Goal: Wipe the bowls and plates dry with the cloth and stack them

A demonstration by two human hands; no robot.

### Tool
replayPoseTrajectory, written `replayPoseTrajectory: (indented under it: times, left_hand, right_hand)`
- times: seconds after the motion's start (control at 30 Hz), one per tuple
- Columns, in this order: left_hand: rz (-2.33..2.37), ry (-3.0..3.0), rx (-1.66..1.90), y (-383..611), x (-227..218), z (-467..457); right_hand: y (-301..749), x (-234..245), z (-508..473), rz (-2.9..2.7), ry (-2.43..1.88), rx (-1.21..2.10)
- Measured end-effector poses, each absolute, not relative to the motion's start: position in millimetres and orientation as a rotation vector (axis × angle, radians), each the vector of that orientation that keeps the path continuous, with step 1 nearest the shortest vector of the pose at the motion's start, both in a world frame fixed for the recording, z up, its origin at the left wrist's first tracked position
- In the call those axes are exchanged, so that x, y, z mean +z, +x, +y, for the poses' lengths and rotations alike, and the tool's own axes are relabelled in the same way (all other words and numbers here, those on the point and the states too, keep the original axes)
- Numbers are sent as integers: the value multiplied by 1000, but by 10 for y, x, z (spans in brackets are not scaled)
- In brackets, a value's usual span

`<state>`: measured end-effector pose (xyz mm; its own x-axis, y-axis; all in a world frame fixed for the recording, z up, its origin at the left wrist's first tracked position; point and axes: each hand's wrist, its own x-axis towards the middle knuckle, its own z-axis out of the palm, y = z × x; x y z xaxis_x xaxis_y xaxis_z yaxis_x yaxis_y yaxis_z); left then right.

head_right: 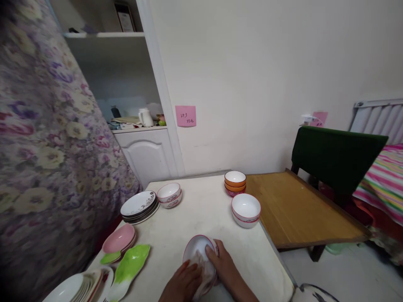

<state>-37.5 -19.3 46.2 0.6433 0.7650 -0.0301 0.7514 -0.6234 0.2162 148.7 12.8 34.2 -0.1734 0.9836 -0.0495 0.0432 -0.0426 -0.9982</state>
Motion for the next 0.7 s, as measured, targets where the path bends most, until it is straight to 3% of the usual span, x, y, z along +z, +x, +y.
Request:
replayPoseTrajectory:
  times: [0.17,0.4,0.6,0.7]
  left_hand:
    - [1603,2355,220,173,537,-309]
    - [1262,2578,78,-247,563,-288]
    - [1570,2356,105,46,616,-392]
    - [1451,2299,188,252,750,-454]
  right_hand:
    - [1403,280,3,-1158,-1134,1338]
    - [1523,419,64,-1351,-1179,1342]
    - [1448,376,-19,-1240,-1205,1303]
    - [1444,413,-60,-1214,-1181,1330]
